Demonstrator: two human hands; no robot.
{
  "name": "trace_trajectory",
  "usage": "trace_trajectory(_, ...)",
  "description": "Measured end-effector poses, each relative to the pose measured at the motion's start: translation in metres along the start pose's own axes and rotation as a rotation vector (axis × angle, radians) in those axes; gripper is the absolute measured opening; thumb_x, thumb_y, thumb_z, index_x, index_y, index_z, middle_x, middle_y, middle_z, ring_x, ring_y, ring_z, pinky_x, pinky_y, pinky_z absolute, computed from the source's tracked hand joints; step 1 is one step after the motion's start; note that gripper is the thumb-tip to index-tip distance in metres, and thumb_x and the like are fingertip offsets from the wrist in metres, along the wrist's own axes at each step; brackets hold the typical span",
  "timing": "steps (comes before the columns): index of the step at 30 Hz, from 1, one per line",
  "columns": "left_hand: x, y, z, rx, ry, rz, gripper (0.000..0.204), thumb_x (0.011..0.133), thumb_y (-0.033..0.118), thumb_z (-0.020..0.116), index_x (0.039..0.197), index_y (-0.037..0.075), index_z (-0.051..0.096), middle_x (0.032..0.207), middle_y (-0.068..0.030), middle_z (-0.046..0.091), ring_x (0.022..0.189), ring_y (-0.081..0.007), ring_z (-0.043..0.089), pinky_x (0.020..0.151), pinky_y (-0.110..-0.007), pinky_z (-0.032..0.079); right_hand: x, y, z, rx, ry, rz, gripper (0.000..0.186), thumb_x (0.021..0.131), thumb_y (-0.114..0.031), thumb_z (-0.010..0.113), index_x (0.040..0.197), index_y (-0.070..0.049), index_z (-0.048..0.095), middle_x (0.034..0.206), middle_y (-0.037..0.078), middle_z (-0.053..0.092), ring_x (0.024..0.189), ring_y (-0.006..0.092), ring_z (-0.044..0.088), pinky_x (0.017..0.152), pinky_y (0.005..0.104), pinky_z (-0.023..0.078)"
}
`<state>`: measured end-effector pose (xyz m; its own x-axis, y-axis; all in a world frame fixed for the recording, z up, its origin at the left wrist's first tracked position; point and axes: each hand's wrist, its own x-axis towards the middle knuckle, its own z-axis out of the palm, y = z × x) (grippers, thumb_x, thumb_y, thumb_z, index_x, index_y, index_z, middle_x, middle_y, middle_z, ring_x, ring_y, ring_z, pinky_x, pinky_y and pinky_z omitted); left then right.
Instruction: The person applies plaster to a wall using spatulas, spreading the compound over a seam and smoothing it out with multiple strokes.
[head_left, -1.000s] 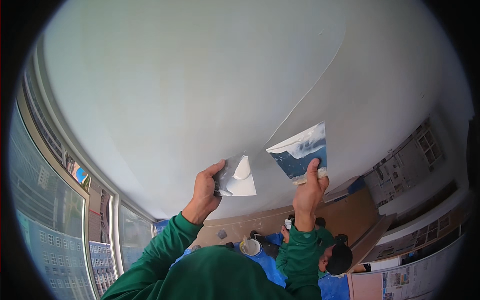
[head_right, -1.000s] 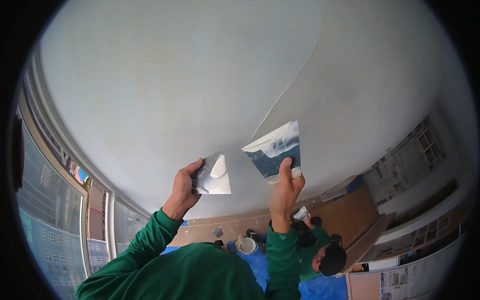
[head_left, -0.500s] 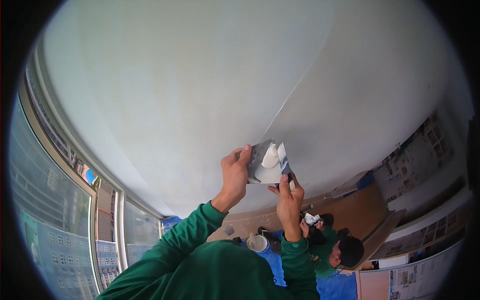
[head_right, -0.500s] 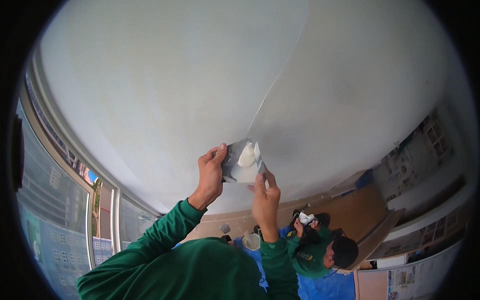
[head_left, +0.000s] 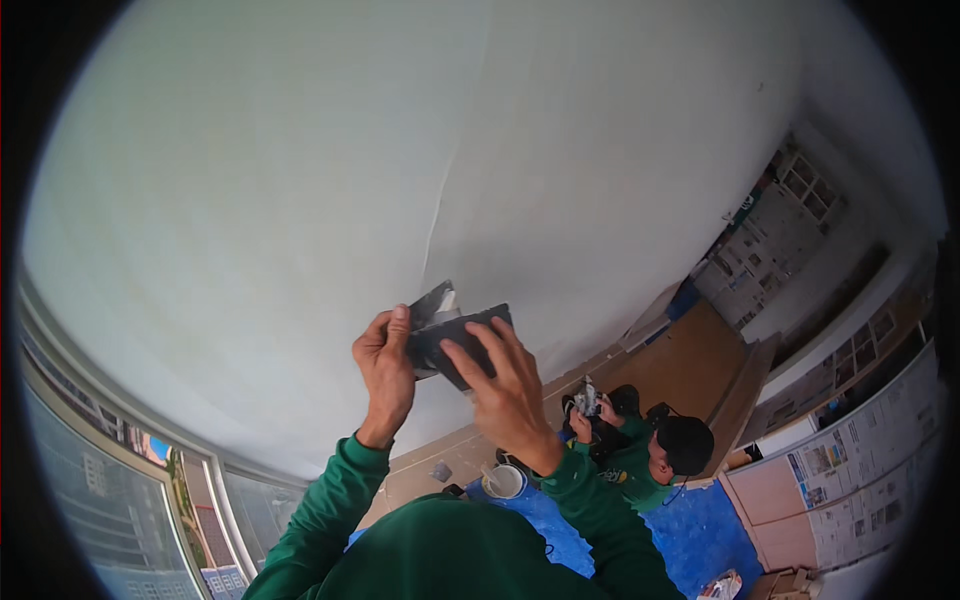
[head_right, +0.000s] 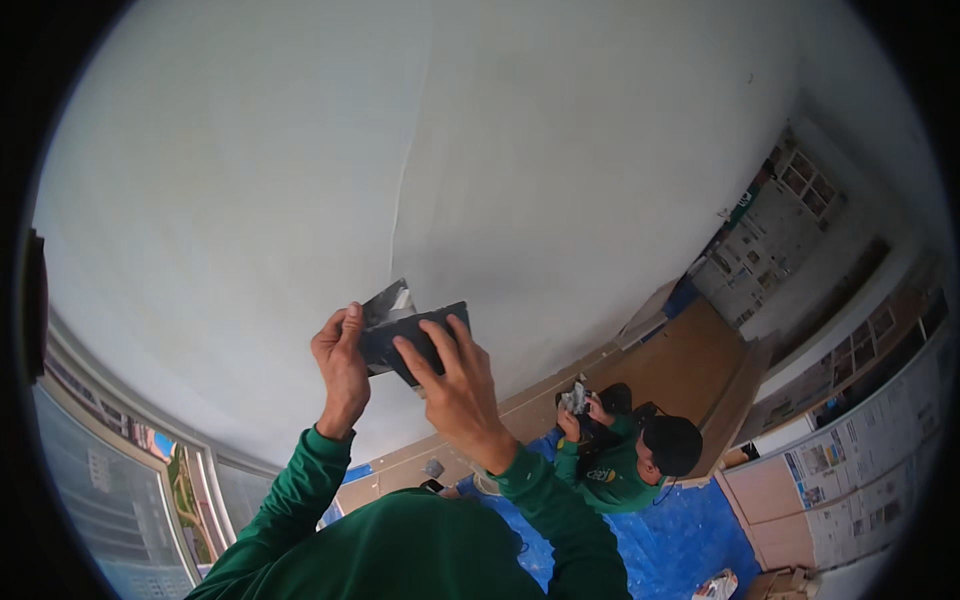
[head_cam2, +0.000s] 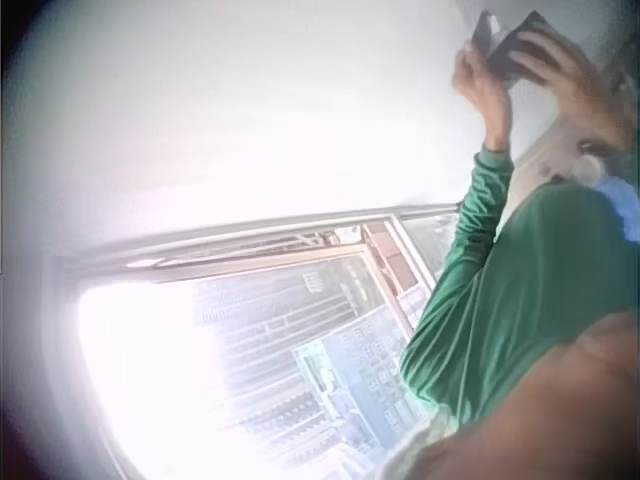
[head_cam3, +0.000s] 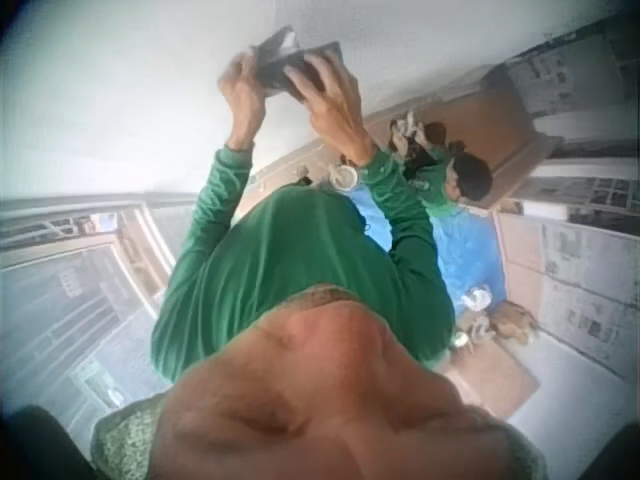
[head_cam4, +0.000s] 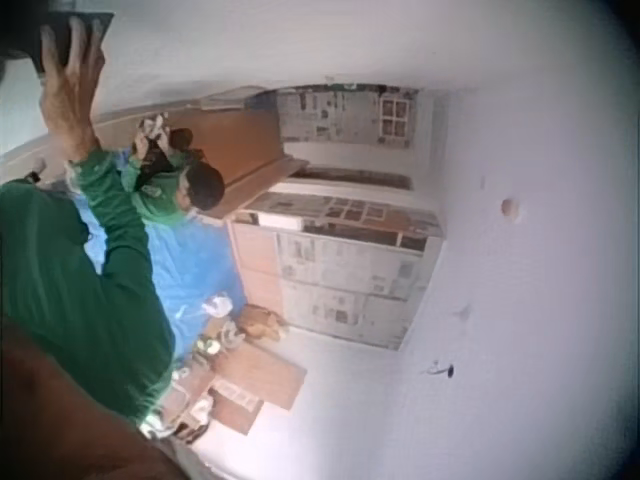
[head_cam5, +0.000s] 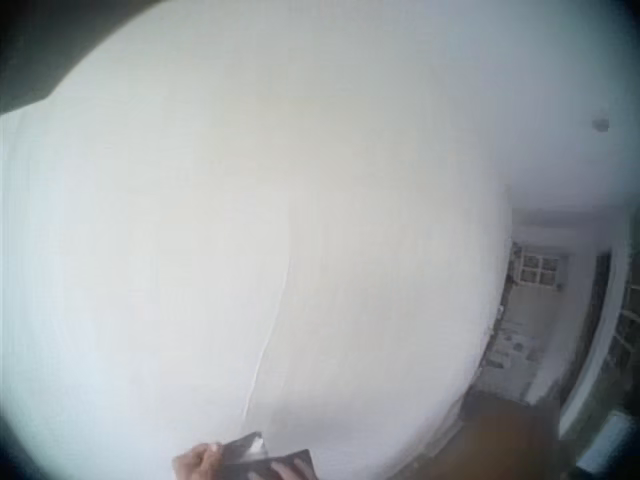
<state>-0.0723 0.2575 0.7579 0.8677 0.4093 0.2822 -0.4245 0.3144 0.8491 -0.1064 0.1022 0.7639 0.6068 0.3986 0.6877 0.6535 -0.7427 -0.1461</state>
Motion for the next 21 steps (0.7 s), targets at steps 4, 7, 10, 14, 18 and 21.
trace_trajectory(4, 0.019, 0.006, -0.039, 0.118, 0.108, 0.262, 0.030, 0.100, 0.027, 0.058, 0.088, 0.000, 0.066, 0.082, 0.0014, 0.061, 0.070, -0.0056, 0.047, 0.064, -0.021, 0.037, -0.017, -0.011, 0.020, 0.139, -0.083, -0.067, 0.058, 0.078, 0.003, 0.060, 0.132, -0.016, 0.057, 0.134, 0.013, 0.048, 0.127, 0.0358, 0.045, 0.093, 0.0466, 0.044)
trace_trajectory(7, 0.027, 0.045, -0.074, 0.079, 0.238, 0.394, 0.032, 0.101, 0.028, 0.054, 0.093, -0.001, 0.065, 0.089, -0.0041, 0.065, 0.076, -0.0096, 0.057, 0.070, -0.023, 0.048, -0.039, 0.005, 0.045, 0.721, -0.024, 0.360, 0.042, 0.092, -0.006, 0.055, 0.134, -0.013, 0.056, 0.130, 0.010, 0.053, 0.121, 0.0247, 0.050, 0.095, 0.0416, 0.046)
trace_trajectory(10, 0.016, 0.091, -0.135, -0.083, 0.196, 0.194, 0.037, 0.102, 0.032, 0.050, 0.103, -0.002, 0.063, 0.098, -0.0099, 0.067, 0.088, -0.0176, 0.067, 0.080, -0.031, 0.057, -0.065, 0.026, 0.095, 1.424, 0.211, 0.893, 0.036, 0.102, -0.024, 0.050, 0.126, 0.001, 0.056, 0.114, 0.007, 0.061, 0.100, 0.0152, 0.060, 0.090, 0.0393, 0.055)
trace_trajectory(14, -0.029, 0.088, -0.213, -0.081, 0.290, -0.088, 0.039, 0.100, 0.038, 0.054, 0.101, 0.000, 0.064, 0.095, -0.0060, 0.067, 0.081, -0.0144, 0.065, 0.071, -0.027, 0.054, -0.073, 0.022, 0.126, 1.395, 0.265, 1.070, 0.039, 0.103, -0.031, 0.047, 0.123, 0.002, 0.054, 0.115, 0.008, 0.060, 0.101, 0.0175, 0.061, 0.092, 0.0470, 0.056)
trace_trajectory(18, -0.084, 0.084, -0.260, -0.021, 0.480, -0.194, 0.038, 0.100, 0.036, 0.054, 0.104, 0.000, 0.064, 0.096, -0.0075, 0.068, 0.084, -0.0153, 0.066, 0.074, -0.029, 0.055, -0.061, 0.004, 0.172, 1.204, 0.181, 1.037, 0.046, 0.102, -0.037, 0.048, 0.135, -0.004, 0.048, 0.127, 0.010, 0.056, 0.112, 0.0213, 0.057, 0.094, 0.0468, 0.051)
trace_trajectory(21, -0.108, 0.086, -0.279, -0.057, 0.586, -0.195, 0.038, 0.101, 0.036, 0.053, 0.108, 0.000, 0.063, 0.098, -0.0080, 0.068, 0.084, -0.0161, 0.067, 0.074, -0.030, 0.056, -0.037, 0.001, 0.214, 1.055, 0.298, 1.009, 0.053, 0.102, -0.039, 0.046, 0.142, -0.004, 0.041, 0.134, 0.014, 0.051, 0.120, 0.0264, 0.051, 0.101, 0.0452, 0.043)
